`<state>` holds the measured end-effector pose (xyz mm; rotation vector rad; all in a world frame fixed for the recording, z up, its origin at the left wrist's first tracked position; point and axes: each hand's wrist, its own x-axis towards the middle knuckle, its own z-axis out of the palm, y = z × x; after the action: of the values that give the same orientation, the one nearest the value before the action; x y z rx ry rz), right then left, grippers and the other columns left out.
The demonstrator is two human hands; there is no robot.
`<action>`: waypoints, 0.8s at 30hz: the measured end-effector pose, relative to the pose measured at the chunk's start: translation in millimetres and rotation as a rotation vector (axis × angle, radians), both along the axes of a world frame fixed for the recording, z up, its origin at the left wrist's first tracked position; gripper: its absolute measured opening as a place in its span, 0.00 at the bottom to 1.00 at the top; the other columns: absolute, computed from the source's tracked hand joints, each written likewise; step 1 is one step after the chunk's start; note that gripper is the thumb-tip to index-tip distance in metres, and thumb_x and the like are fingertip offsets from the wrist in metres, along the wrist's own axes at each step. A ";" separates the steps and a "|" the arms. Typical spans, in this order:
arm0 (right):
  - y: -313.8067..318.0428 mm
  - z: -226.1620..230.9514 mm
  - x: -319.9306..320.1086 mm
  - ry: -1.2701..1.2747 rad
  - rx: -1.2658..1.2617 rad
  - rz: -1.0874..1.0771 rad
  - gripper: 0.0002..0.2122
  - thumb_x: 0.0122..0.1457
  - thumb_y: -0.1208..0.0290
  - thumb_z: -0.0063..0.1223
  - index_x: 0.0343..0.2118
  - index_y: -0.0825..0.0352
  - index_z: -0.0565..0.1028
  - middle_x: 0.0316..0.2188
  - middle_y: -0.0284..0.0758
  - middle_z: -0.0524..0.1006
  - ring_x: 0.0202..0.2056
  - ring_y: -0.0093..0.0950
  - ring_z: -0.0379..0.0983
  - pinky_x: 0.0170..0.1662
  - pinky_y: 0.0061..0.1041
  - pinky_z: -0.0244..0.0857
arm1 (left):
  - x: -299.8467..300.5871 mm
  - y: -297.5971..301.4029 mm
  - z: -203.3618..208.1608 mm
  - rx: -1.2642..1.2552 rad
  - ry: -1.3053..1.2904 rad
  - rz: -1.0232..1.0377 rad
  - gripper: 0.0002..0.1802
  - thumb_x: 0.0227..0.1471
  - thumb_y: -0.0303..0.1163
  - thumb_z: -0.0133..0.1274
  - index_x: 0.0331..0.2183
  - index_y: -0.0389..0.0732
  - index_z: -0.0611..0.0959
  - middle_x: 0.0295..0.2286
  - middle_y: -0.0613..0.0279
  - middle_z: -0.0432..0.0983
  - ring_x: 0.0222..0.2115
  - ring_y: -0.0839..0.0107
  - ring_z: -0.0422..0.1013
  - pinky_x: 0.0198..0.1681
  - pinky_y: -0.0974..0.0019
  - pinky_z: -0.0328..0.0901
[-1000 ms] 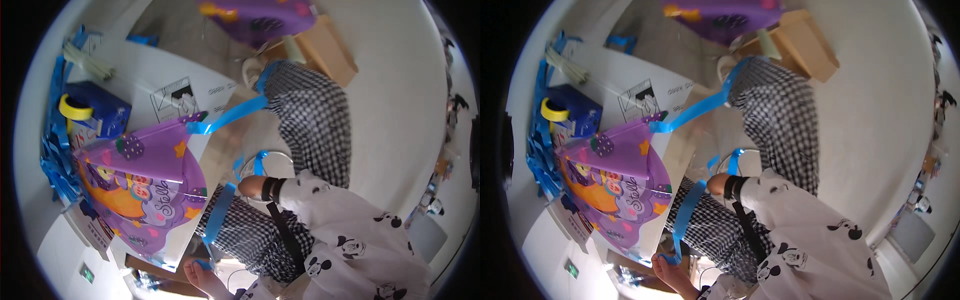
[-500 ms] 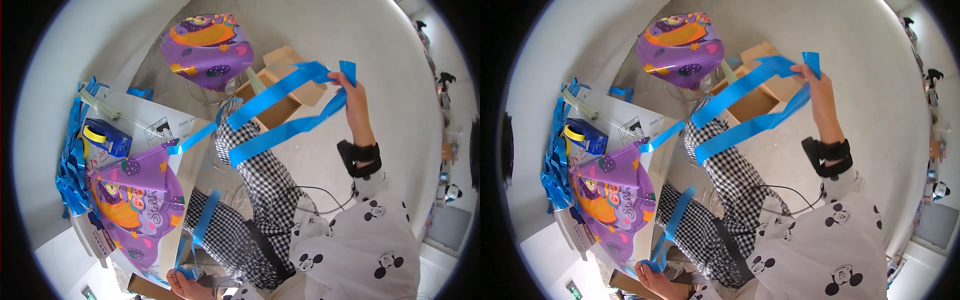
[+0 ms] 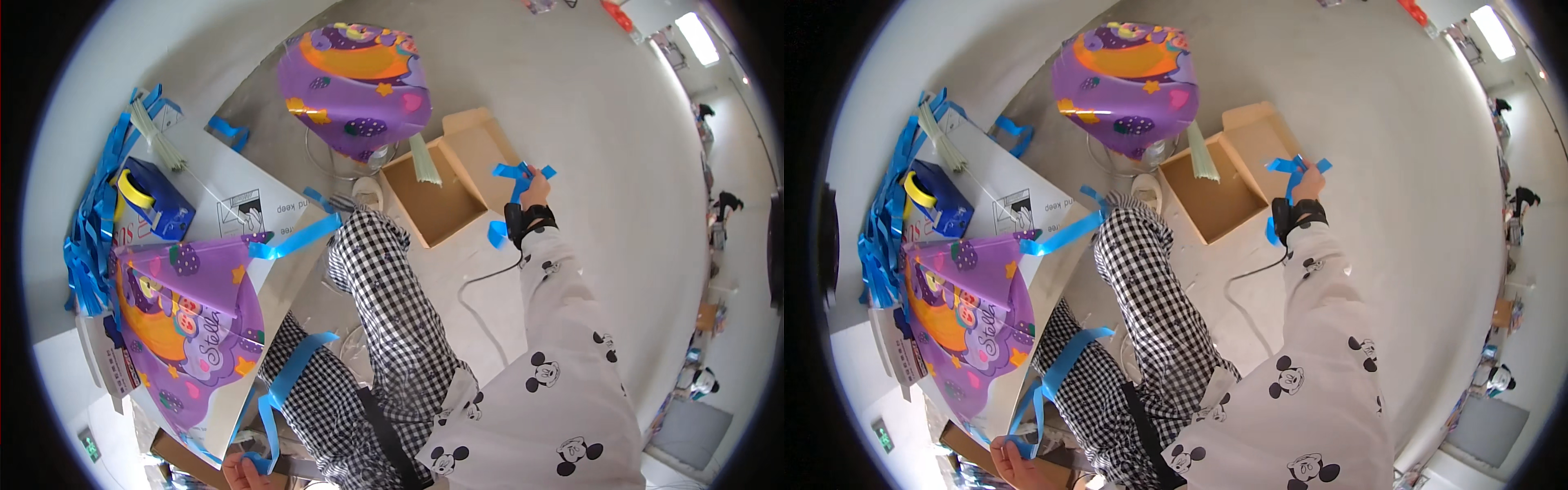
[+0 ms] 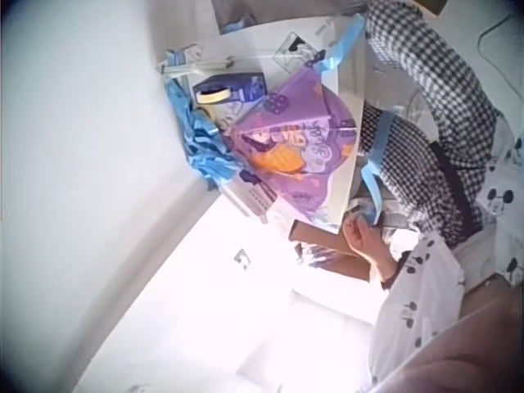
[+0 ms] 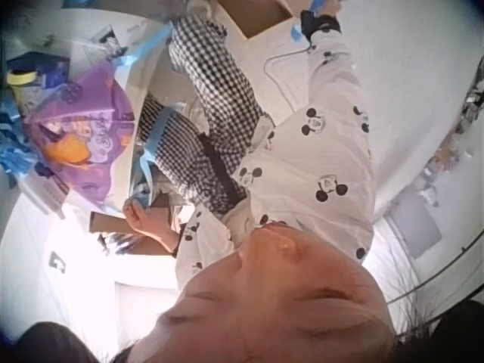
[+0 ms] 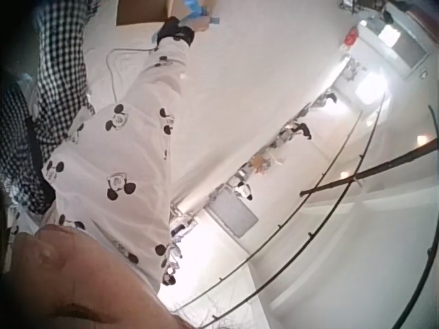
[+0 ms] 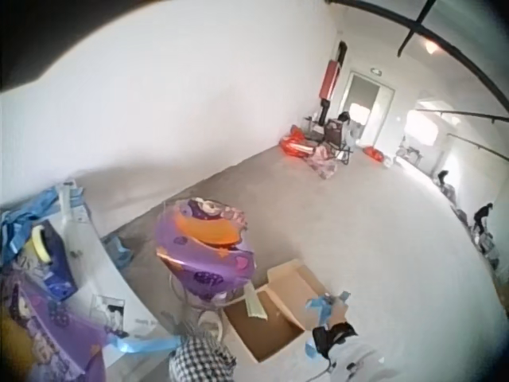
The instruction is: The recorder is assembling a kite by applying tape and attaching decorative blue ribbons.
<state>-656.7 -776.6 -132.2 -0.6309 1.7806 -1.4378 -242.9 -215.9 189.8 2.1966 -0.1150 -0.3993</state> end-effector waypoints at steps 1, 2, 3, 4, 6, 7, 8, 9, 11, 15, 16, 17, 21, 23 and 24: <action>3.0 -9.1 8.7 0.108 -0.082 0.101 0.11 0.54 0.70 0.52 0.34 0.72 0.79 0.31 0.37 0.78 0.31 0.26 0.73 0.33 0.24 0.66 | 1.6 -1.2 0.5 0.042 0.007 0.004 0.05 0.55 0.25 0.47 0.31 0.33 0.74 0.28 0.62 0.69 0.30 0.71 0.63 0.38 0.67 0.60; 6.7 -13.7 16.1 0.163 -0.112 0.157 0.11 0.54 0.70 0.52 0.35 0.71 0.78 0.32 0.36 0.78 0.32 0.26 0.73 0.34 0.23 0.67 | 2.7 -2.7 1.8 0.086 0.015 0.007 0.05 0.55 0.25 0.47 0.30 0.33 0.73 0.28 0.63 0.68 0.30 0.71 0.63 0.38 0.67 0.60; 10.7 -16.4 25.0 0.216 -0.144 0.211 0.11 0.53 0.71 0.53 0.36 0.71 0.78 0.32 0.35 0.78 0.32 0.25 0.73 0.34 0.23 0.67 | 2.1 -5.2 2.0 0.076 0.027 0.037 0.05 0.54 0.25 0.47 0.29 0.33 0.73 0.27 0.63 0.68 0.30 0.71 0.63 0.38 0.68 0.60; 14.8 -15.1 32.2 0.353 -0.108 0.325 0.14 0.49 0.77 0.52 0.41 0.70 0.75 0.35 0.35 0.78 0.35 0.27 0.73 0.37 0.23 0.67 | 3.1 -7.8 2.8 0.092 0.030 0.041 0.05 0.54 0.25 0.47 0.29 0.33 0.73 0.27 0.63 0.68 0.30 0.71 0.63 0.38 0.68 0.60; 20.9 -9.3 47.9 0.608 -0.044 0.504 0.24 0.43 0.87 0.48 0.48 0.68 0.72 0.38 0.36 0.78 0.39 0.29 0.74 0.42 0.24 0.67 | 6.0 -13.8 3.3 0.126 0.026 0.009 0.05 0.54 0.25 0.48 0.28 0.34 0.74 0.27 0.62 0.69 0.29 0.71 0.64 0.37 0.67 0.61; 25.0 -7.1 54.2 0.893 -0.041 0.603 0.27 0.42 0.90 0.46 0.50 0.67 0.71 0.39 0.36 0.78 0.41 0.30 0.74 0.44 0.24 0.67 | 6.4 -16.8 3.8 0.140 0.028 0.009 0.05 0.54 0.25 0.48 0.28 0.34 0.74 0.27 0.62 0.69 0.29 0.71 0.64 0.37 0.67 0.61; 29.3 -5.7 58.6 0.905 0.021 0.586 0.27 0.42 0.90 0.46 0.50 0.67 0.71 0.39 0.36 0.78 0.41 0.30 0.74 0.44 0.24 0.67 | 6.8 -19.1 3.5 0.178 0.016 0.006 0.05 0.54 0.25 0.47 0.28 0.33 0.74 0.26 0.61 0.69 0.28 0.70 0.65 0.36 0.66 0.62; 32.3 -5.9 60.7 0.975 0.027 0.670 0.25 0.44 0.90 0.45 0.49 0.67 0.72 0.38 0.37 0.78 0.40 0.30 0.74 0.43 0.24 0.67 | 7.3 -21.2 2.9 0.213 0.005 0.002 0.05 0.54 0.25 0.47 0.28 0.33 0.75 0.26 0.61 0.70 0.28 0.70 0.65 0.36 0.66 0.62; 37.8 -13.6 61.8 1.052 0.038 0.757 0.23 0.46 0.90 0.45 0.47 0.68 0.72 0.37 0.37 0.78 0.40 0.30 0.75 0.43 0.25 0.68 | 7.8 -23.3 -0.4 0.201 0.025 0.008 0.06 0.54 0.25 0.47 0.28 0.33 0.75 0.26 0.60 0.70 0.28 0.69 0.66 0.35 0.65 0.63; 45.8 -50.8 66.0 0.214 0.236 0.681 0.13 0.54 0.81 0.46 0.42 0.68 0.75 0.34 0.38 0.77 0.36 0.31 0.74 0.38 0.28 0.69 | 8.1 -18.7 -8.6 0.270 -0.027 -0.117 0.06 0.53 0.26 0.48 0.28 0.32 0.75 0.27 0.59 0.72 0.28 0.68 0.67 0.35 0.65 0.64; 45.4 -58.7 70.9 -0.352 0.447 0.353 0.10 0.59 0.74 0.45 0.40 0.68 0.76 0.32 0.39 0.76 0.33 0.31 0.74 0.36 0.27 0.69 | 7.6 -15.9 -9.9 0.270 -0.026 -0.113 0.06 0.53 0.26 0.48 0.28 0.32 0.75 0.27 0.59 0.72 0.28 0.68 0.67 0.35 0.65 0.64; 52.1 -59.8 68.7 -0.388 0.447 0.438 0.11 0.62 0.69 0.43 0.37 0.68 0.77 0.30 0.37 0.76 0.29 0.29 0.73 0.31 0.28 0.69 | 7.7 -12.8 -10.5 0.213 0.008 -0.087 0.06 0.53 0.26 0.48 0.29 0.32 0.75 0.27 0.58 0.72 0.28 0.68 0.67 0.36 0.65 0.64; 59.4 -15.9 85.6 0.195 0.476 0.542 0.11 0.62 0.69 0.43 0.37 0.69 0.76 0.28 0.35 0.76 0.28 0.29 0.74 0.28 0.28 0.69 | 10.5 -2.0 -12.3 0.081 0.067 -0.022 0.04 0.53 0.25 0.49 0.29 0.34 0.76 0.27 0.56 0.72 0.29 0.65 0.67 0.39 0.63 0.64; 65.2 40.8 102.1 0.145 0.214 0.613 0.11 0.61 0.71 0.45 0.40 0.72 0.74 0.29 0.37 0.76 0.28 0.30 0.75 0.32 0.27 0.70 | 12.6 -0.9 -13.4 0.072 0.028 -0.129 0.04 0.54 0.25 0.48 0.32 0.34 0.75 0.29 0.60 0.70 0.31 0.71 0.66 0.39 0.68 0.62; 75.3 73.7 114.5 0.124 0.051 0.694 0.11 0.61 0.71 0.45 0.40 0.72 0.74 0.29 0.36 0.76 0.28 0.29 0.75 0.33 0.26 0.70 | 15.1 -1.2 -11.8 0.067 -0.008 -0.235 0.05 0.55 0.24 0.46 0.35 0.35 0.74 0.30 0.64 0.68 0.33 0.76 0.65 0.38 0.73 0.59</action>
<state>-542.2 -701.3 -58.5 -1.1879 1.4607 -0.8858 -227.8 -217.2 178.0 2.2579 -0.3713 -0.5317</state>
